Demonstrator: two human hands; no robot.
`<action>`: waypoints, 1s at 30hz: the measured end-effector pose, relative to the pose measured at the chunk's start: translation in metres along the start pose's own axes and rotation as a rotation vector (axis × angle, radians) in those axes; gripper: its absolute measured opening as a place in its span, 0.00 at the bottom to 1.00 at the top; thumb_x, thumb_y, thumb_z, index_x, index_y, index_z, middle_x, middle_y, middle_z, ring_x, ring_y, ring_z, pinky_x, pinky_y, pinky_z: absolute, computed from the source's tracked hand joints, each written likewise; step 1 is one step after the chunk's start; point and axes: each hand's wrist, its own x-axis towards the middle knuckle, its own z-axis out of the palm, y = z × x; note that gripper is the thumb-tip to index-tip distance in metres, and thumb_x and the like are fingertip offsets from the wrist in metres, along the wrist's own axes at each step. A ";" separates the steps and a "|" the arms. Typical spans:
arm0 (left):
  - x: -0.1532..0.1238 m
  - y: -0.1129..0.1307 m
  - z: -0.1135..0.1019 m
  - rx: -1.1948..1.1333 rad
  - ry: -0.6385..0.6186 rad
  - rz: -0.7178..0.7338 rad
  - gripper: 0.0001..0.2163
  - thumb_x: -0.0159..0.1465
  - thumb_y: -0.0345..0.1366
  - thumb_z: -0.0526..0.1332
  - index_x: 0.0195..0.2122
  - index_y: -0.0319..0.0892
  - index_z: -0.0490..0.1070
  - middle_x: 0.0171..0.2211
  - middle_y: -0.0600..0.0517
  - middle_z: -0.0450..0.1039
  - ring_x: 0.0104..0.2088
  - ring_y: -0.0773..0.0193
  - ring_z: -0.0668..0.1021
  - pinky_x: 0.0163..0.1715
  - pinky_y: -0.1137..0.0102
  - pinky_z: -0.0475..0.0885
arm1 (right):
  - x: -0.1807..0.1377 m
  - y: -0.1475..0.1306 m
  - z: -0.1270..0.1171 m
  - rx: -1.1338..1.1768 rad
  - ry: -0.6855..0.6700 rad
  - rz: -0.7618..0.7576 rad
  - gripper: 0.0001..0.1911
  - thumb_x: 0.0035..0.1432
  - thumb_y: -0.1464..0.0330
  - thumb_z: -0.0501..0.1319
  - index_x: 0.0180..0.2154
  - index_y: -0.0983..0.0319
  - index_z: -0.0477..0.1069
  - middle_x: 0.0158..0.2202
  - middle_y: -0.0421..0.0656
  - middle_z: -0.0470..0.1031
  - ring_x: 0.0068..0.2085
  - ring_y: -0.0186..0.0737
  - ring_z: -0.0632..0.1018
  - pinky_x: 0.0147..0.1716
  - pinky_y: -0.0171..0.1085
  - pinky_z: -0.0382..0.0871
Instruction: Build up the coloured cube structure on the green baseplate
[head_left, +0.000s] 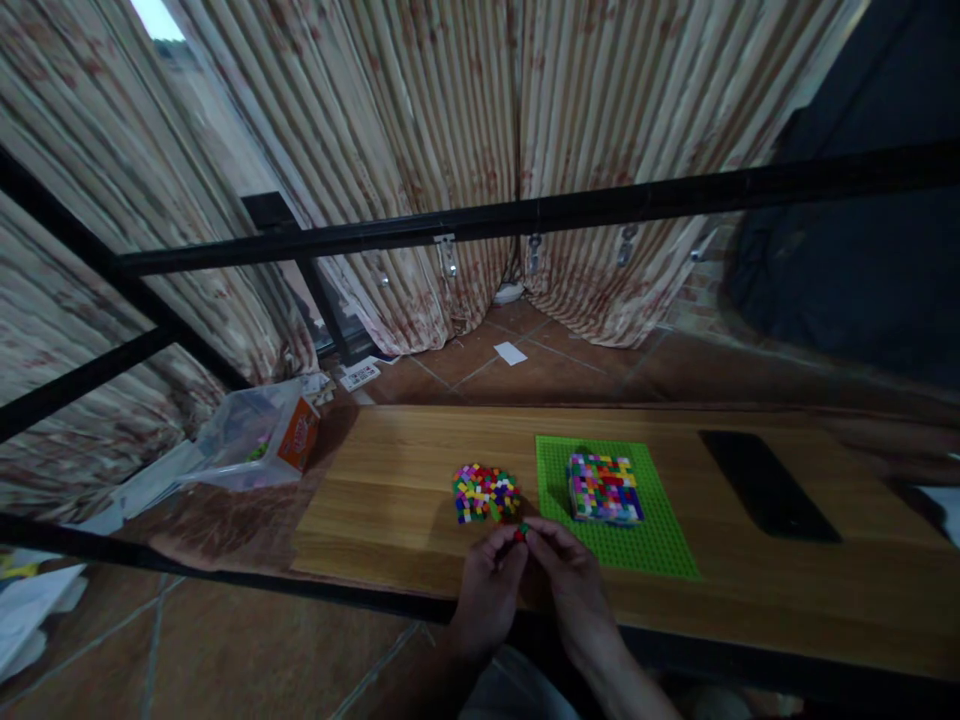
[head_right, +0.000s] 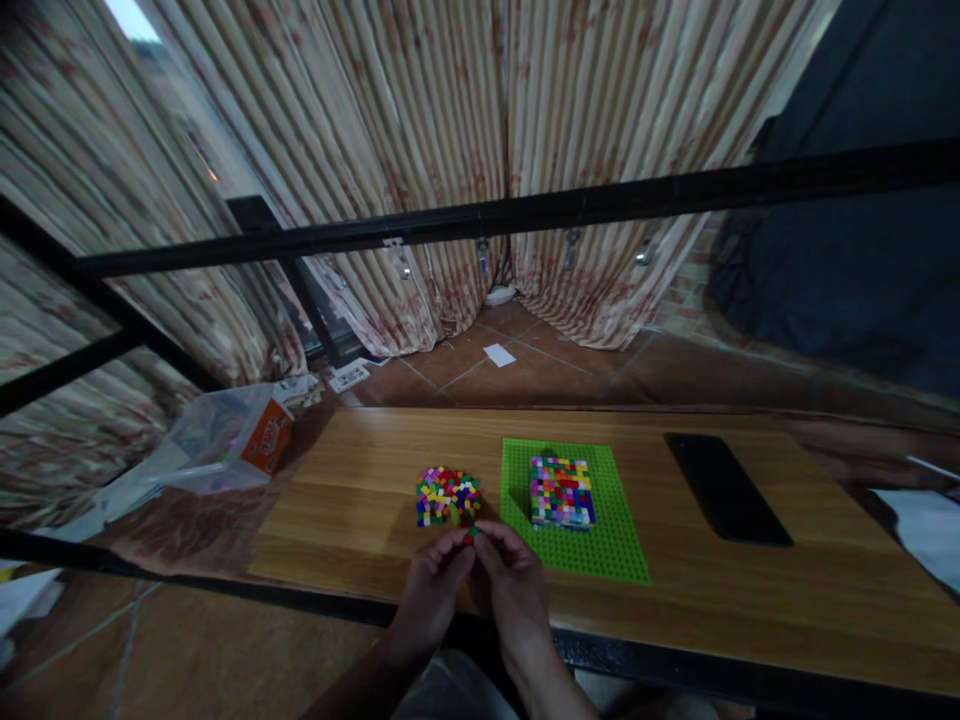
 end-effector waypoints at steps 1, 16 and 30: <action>-0.001 -0.001 0.000 0.004 -0.005 -0.019 0.13 0.61 0.43 0.61 0.39 0.39 0.76 0.32 0.52 0.76 0.34 0.65 0.76 0.39 0.71 0.70 | -0.002 0.001 -0.002 0.001 -0.004 0.014 0.20 0.37 0.57 0.74 0.34 0.59 0.79 0.33 0.41 0.80 0.36 0.40 0.77 0.37 0.37 0.69; -0.024 -0.002 0.006 0.144 -0.046 -0.019 0.19 0.65 0.48 0.56 0.47 0.41 0.74 0.22 0.55 0.69 0.23 0.68 0.71 0.26 0.74 0.69 | -0.028 -0.010 -0.005 0.052 -0.105 0.131 0.21 0.42 0.54 0.72 0.35 0.61 0.80 0.24 0.40 0.76 0.23 0.34 0.71 0.22 0.34 0.64; -0.014 -0.011 0.001 0.449 0.034 0.267 0.16 0.67 0.39 0.51 0.49 0.42 0.74 0.45 0.45 0.78 0.48 0.57 0.78 0.52 0.63 0.72 | -0.024 0.010 0.021 0.176 0.114 0.067 0.19 0.46 0.51 0.67 0.32 0.60 0.76 0.31 0.42 0.79 0.36 0.41 0.78 0.38 0.39 0.72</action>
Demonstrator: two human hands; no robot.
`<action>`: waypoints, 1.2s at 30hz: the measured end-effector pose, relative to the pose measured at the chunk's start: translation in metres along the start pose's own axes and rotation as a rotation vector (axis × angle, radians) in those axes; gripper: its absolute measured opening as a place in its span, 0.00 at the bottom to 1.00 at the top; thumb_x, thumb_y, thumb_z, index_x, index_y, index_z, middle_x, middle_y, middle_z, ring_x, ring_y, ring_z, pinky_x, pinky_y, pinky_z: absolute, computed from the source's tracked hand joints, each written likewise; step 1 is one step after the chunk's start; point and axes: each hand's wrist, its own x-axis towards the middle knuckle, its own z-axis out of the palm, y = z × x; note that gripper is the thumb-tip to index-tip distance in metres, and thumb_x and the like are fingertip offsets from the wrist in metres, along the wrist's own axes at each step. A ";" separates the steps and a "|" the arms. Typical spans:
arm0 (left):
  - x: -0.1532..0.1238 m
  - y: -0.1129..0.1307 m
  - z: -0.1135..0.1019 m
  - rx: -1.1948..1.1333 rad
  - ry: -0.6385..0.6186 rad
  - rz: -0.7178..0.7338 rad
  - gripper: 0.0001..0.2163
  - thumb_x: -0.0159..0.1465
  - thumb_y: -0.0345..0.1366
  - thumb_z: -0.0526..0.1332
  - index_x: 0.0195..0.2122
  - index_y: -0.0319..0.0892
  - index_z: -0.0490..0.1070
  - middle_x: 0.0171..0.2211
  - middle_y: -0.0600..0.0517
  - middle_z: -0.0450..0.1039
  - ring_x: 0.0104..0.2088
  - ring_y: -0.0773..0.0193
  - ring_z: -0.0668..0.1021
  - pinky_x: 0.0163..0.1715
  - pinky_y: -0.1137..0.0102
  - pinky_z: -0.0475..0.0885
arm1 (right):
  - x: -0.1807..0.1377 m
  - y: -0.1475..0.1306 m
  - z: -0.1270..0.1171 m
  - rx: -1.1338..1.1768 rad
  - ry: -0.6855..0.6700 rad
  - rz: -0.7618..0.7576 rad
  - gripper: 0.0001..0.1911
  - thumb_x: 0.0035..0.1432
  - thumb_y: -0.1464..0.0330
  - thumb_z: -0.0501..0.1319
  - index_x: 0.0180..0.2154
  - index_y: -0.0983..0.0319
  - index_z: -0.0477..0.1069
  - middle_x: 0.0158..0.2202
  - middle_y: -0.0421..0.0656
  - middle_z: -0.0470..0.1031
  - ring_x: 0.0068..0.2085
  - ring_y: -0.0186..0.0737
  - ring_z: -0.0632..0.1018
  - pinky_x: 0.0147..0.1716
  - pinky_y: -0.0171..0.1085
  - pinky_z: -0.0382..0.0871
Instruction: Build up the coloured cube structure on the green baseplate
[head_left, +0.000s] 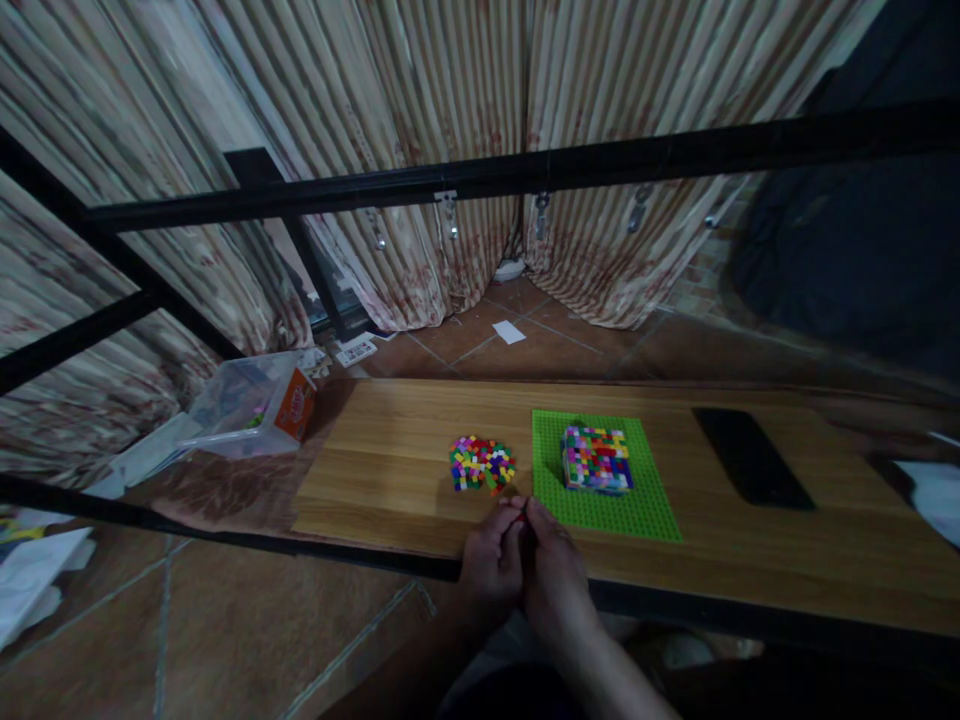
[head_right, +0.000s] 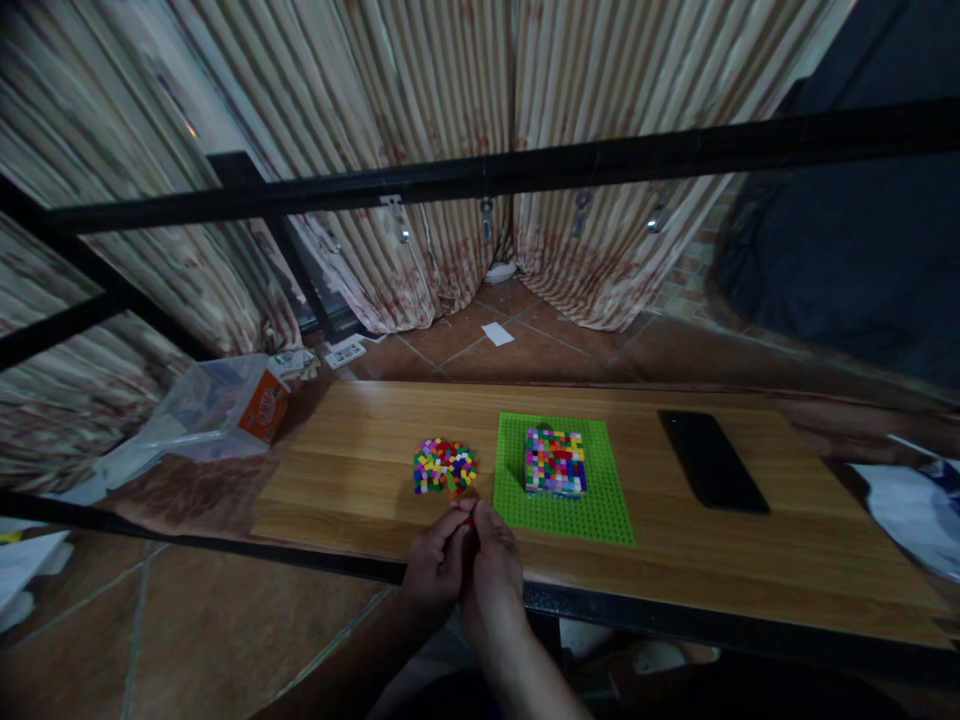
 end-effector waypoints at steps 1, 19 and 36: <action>0.001 -0.003 0.000 -0.009 0.008 -0.009 0.16 0.67 0.40 0.51 0.48 0.43 0.74 0.44 0.45 0.78 0.47 0.57 0.79 0.51 0.64 0.72 | 0.004 0.000 0.001 -0.018 -0.015 -0.008 0.20 0.46 0.51 0.66 0.32 0.60 0.76 0.31 0.42 0.79 0.35 0.41 0.78 0.37 0.39 0.71; 0.020 -0.042 -0.027 -0.211 0.039 -0.286 0.17 0.60 0.50 0.60 0.36 0.40 0.74 0.22 0.56 0.67 0.22 0.70 0.68 0.21 0.75 0.67 | 0.070 -0.020 0.001 -1.430 -0.168 -0.678 0.15 0.65 0.67 0.50 0.45 0.64 0.73 0.41 0.50 0.80 0.41 0.43 0.79 0.42 0.38 0.68; 0.025 0.001 -0.001 -0.298 -0.202 -0.294 0.18 0.63 0.51 0.56 0.31 0.39 0.71 0.24 0.55 0.67 0.26 0.69 0.69 0.26 0.74 0.65 | 0.019 -0.031 -0.038 -1.000 -0.204 -0.775 0.12 0.64 0.69 0.54 0.43 0.59 0.75 0.41 0.46 0.76 0.42 0.40 0.77 0.44 0.39 0.73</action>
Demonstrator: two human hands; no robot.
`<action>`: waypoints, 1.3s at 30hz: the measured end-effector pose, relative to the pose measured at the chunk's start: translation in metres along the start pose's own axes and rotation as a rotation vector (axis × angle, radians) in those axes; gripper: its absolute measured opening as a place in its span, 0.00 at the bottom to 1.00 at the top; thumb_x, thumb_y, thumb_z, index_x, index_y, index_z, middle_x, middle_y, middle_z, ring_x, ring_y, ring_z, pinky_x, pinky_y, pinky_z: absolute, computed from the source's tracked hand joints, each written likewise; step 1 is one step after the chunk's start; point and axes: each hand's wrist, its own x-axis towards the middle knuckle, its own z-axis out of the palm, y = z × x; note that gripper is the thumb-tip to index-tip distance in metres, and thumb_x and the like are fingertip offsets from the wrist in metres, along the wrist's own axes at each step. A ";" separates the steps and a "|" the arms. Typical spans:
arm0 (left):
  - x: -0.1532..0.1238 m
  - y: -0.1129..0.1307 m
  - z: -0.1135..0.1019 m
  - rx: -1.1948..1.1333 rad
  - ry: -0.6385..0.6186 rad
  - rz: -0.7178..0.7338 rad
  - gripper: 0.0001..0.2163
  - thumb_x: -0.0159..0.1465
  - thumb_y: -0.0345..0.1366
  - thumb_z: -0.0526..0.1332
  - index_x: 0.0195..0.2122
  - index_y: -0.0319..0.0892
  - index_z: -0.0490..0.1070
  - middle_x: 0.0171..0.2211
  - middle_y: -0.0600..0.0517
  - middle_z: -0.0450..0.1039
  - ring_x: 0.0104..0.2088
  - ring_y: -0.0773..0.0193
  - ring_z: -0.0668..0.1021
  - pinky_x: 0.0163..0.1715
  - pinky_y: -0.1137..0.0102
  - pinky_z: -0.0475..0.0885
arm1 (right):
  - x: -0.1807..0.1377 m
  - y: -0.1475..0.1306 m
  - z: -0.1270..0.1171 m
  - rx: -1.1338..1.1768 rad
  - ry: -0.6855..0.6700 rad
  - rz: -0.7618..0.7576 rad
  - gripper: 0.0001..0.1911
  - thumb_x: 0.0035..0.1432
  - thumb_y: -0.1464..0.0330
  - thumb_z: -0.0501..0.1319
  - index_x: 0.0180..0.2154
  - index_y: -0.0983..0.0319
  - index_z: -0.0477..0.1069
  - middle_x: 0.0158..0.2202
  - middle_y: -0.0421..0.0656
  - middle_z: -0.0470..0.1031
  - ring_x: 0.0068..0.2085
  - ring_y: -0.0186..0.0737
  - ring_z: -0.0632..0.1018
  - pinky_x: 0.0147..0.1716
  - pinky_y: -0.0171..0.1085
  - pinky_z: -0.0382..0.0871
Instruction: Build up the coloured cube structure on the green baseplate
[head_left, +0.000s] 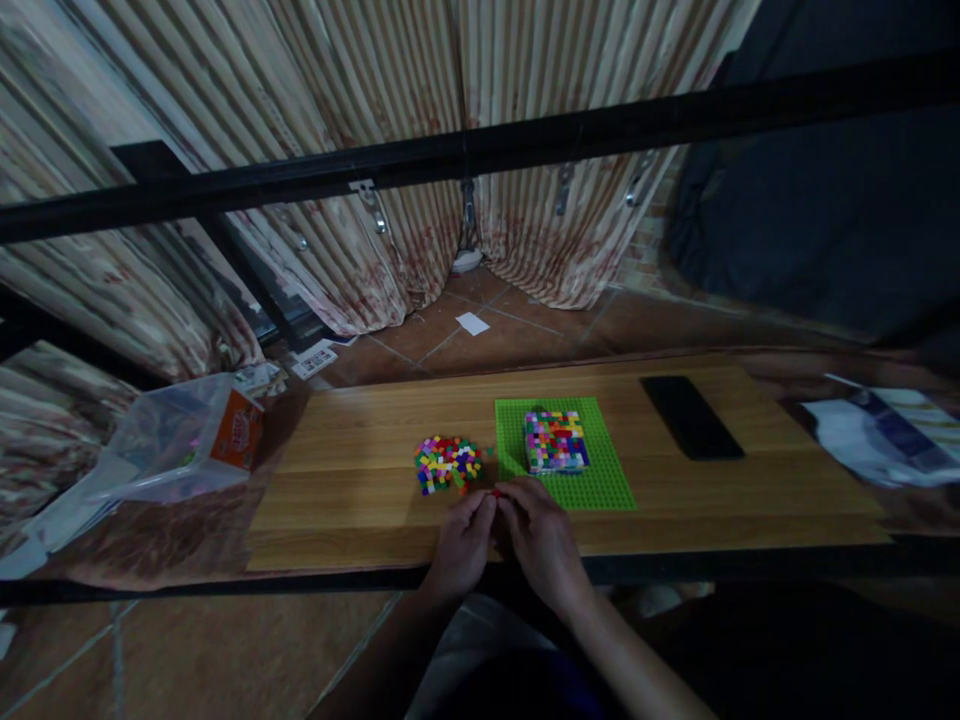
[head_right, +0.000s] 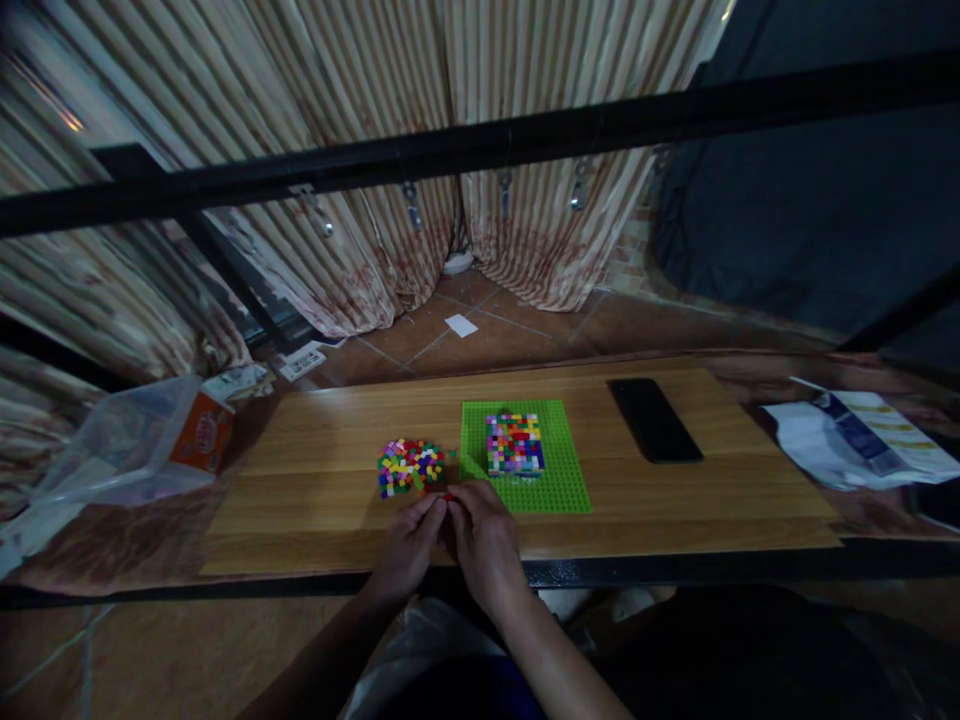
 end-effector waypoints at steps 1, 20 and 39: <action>0.000 0.000 0.004 0.008 -0.018 -0.003 0.18 0.63 0.51 0.55 0.32 0.39 0.71 0.24 0.55 0.68 0.26 0.69 0.69 0.26 0.74 0.65 | -0.002 0.001 -0.003 0.000 0.003 0.007 0.12 0.64 0.69 0.54 0.43 0.59 0.75 0.41 0.46 0.76 0.42 0.40 0.77 0.44 0.39 0.72; -0.006 -0.019 -0.063 0.351 0.334 0.146 0.17 0.59 0.48 0.59 0.40 0.41 0.76 0.31 0.49 0.80 0.27 0.63 0.80 0.29 0.70 0.77 | 0.040 0.050 -0.093 -0.077 0.360 0.286 0.18 0.56 0.57 0.61 0.40 0.64 0.76 0.38 0.50 0.80 0.38 0.46 0.80 0.41 0.44 0.72; 0.003 -0.028 -0.127 0.883 0.601 0.331 0.13 0.63 0.42 0.55 0.37 0.42 0.76 0.37 0.49 0.81 0.36 0.60 0.82 0.39 0.70 0.77 | 0.056 0.034 -0.077 -0.260 0.400 0.290 0.15 0.53 0.60 0.59 0.35 0.63 0.78 0.34 0.48 0.79 0.31 0.42 0.76 0.34 0.41 0.69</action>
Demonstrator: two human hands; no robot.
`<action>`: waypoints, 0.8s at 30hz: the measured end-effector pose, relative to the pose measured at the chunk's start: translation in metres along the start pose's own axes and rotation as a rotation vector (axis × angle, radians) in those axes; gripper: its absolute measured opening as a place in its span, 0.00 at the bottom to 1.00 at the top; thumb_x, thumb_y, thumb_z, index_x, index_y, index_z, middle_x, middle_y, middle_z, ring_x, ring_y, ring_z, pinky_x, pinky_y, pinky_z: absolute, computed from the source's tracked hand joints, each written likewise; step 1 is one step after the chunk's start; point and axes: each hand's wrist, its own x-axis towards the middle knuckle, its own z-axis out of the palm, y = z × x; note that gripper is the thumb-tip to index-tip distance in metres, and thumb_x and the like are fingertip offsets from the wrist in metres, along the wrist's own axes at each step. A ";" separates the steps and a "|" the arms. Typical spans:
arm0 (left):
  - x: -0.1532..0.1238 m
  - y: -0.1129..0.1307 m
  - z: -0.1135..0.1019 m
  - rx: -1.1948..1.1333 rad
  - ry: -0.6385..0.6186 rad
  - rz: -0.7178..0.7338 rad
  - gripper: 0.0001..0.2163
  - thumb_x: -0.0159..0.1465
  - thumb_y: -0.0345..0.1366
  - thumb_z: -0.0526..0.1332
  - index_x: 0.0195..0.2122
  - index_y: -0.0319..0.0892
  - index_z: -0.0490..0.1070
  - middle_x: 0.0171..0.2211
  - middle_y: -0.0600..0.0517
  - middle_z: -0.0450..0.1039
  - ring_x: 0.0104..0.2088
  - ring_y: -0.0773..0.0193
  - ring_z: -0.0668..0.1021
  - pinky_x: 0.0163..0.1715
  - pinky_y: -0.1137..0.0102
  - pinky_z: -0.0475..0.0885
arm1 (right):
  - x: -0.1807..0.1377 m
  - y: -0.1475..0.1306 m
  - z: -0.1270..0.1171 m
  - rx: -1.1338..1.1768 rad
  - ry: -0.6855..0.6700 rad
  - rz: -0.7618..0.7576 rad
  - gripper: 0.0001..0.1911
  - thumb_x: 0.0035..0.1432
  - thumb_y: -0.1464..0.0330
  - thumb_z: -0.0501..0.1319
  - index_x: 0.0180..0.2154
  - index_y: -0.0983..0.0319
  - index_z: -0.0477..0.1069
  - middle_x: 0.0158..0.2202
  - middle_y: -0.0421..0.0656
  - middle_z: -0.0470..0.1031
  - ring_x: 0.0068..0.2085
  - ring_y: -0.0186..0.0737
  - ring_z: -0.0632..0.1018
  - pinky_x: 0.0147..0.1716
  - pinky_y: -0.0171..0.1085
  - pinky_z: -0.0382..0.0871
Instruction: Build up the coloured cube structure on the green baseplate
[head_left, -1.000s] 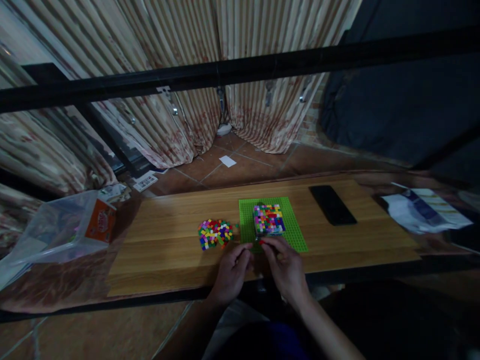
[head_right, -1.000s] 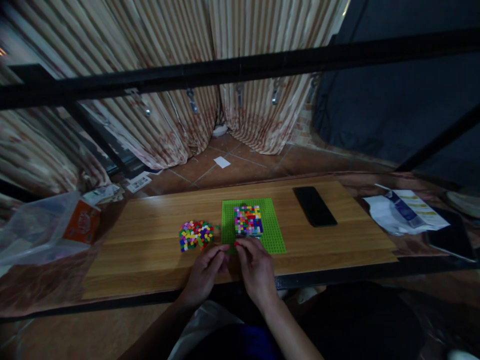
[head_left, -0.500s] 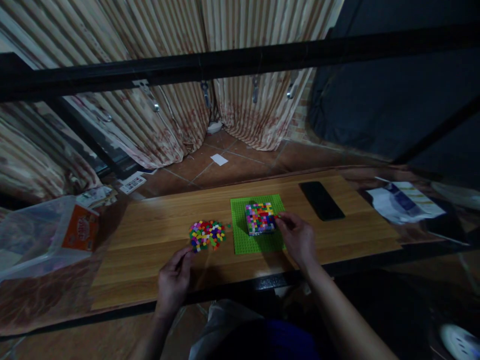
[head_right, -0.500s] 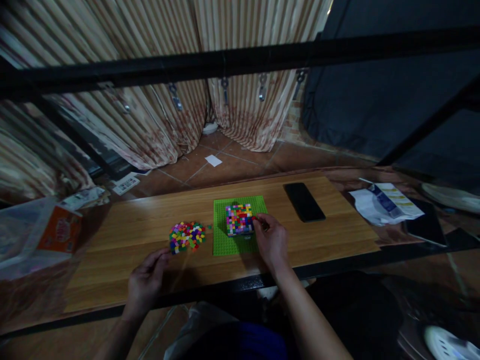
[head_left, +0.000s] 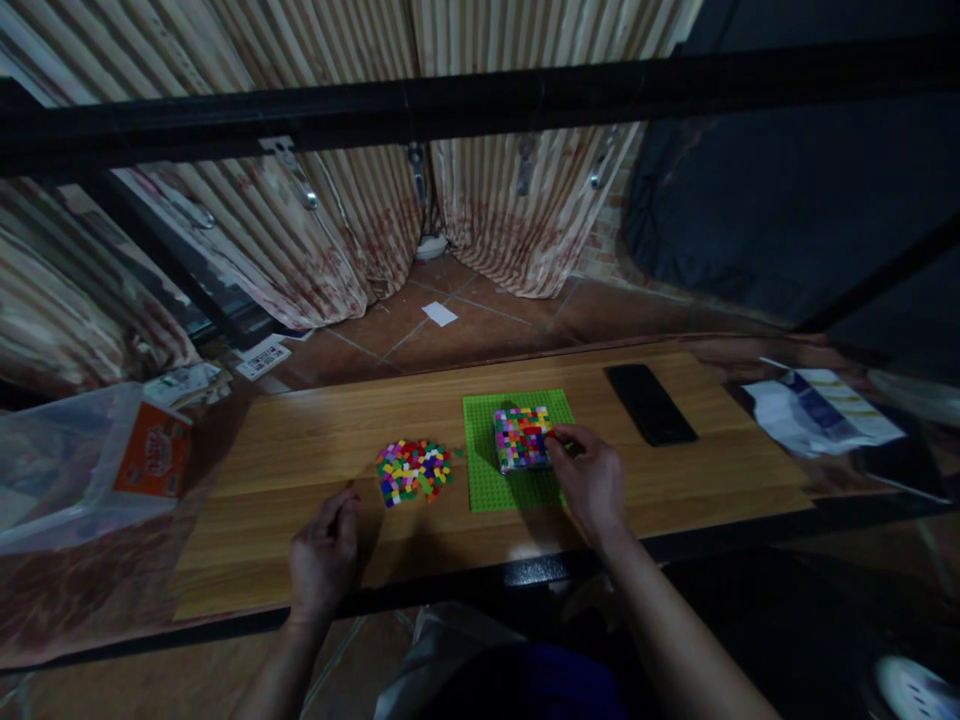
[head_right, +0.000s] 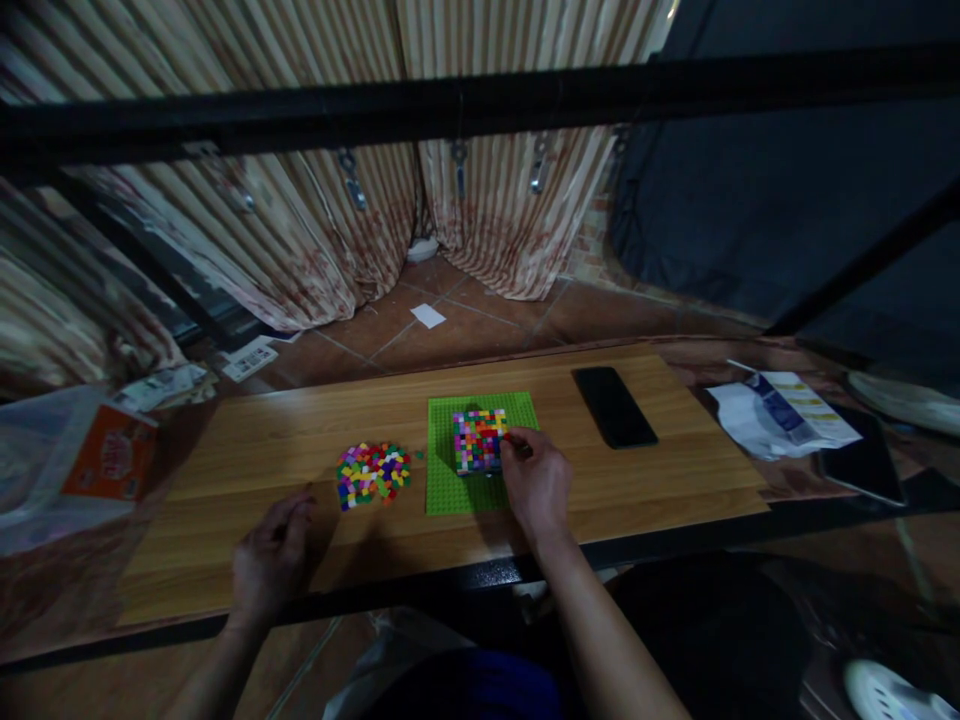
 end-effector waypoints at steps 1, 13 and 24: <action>0.000 0.001 0.000 0.010 -0.003 0.007 0.13 0.64 0.42 0.54 0.38 0.42 0.76 0.37 0.49 0.81 0.36 0.59 0.82 0.39 0.70 0.77 | 0.000 0.000 0.000 0.007 0.005 -0.004 0.15 0.53 0.60 0.59 0.35 0.63 0.78 0.33 0.48 0.79 0.31 0.42 0.76 0.34 0.41 0.69; -0.001 0.002 0.001 0.018 -0.023 0.017 0.14 0.64 0.43 0.54 0.39 0.41 0.76 0.39 0.47 0.81 0.38 0.58 0.82 0.41 0.67 0.77 | 0.009 0.018 0.009 0.296 -0.041 0.194 0.17 0.44 0.59 0.67 0.34 0.65 0.78 0.31 0.47 0.80 0.29 0.40 0.77 0.30 0.38 0.71; -0.002 0.000 0.002 0.012 -0.022 0.049 0.14 0.64 0.42 0.54 0.39 0.42 0.76 0.40 0.47 0.81 0.40 0.58 0.82 0.44 0.67 0.76 | 0.021 0.013 0.007 0.514 -0.104 0.424 0.16 0.30 0.63 0.72 0.25 0.63 0.75 0.23 0.42 0.77 0.25 0.38 0.76 0.26 0.37 0.69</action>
